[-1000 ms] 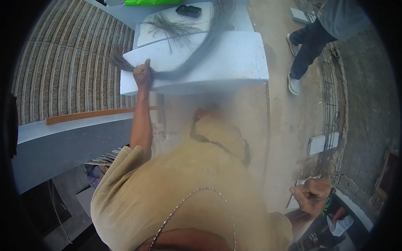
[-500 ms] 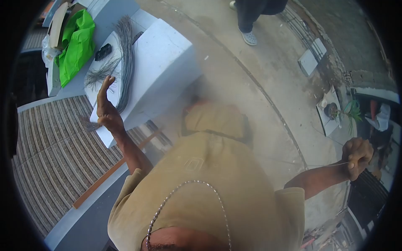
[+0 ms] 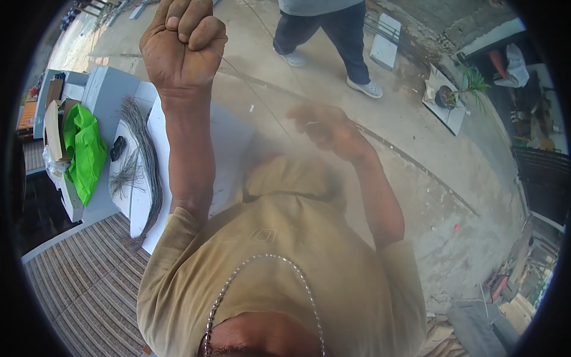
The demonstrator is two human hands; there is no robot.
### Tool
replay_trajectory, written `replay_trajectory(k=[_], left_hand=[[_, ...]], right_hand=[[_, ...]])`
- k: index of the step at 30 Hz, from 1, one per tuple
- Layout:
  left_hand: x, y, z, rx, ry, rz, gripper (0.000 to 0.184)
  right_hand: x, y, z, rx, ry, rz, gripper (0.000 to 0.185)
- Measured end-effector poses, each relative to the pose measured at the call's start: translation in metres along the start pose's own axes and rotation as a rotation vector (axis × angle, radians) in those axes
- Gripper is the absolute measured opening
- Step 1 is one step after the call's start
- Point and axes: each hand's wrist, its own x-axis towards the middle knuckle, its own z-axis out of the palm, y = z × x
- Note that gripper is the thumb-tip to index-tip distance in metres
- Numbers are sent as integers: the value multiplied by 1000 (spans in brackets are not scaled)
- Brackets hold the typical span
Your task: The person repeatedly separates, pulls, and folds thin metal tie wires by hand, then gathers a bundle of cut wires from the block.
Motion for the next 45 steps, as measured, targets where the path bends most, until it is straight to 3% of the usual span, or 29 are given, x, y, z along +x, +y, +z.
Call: replay_trajectory(k=[1,4,6,8,10,13,16,19,25,33,45], left_hand=[[9,3,1,-12,-17,-4,35],[16,22,-5,-29,-6,-37,34],[12,64,-35,54,-79,-85,31],[13,103,-58,197,-96,-84,29],[17,130,-73,398,-61,-23,28],[30,184,-133,533,80,-95,26],[25,204,-189,793,338,14,28],[9,184,-165,1070,638,229,32],[-1,201,-154,998,491,574,36],[-8,224,-143,962,345,741,35],[-2,229,-164,842,360,747,34]], right_hand=[[6,12,15,94,-73,-4,78],[7,15,45,485,-380,-82,78],[2,4,48,248,-337,-35,72],[7,1,54,49,-247,35,46],[24,9,50,-33,-345,80,44],[41,16,51,-25,-414,199,41],[58,24,66,16,-455,242,39],[64,24,83,-69,-429,275,38],[68,33,98,50,-368,324,38],[73,36,103,81,-395,329,38],[79,45,98,143,-354,302,37]])
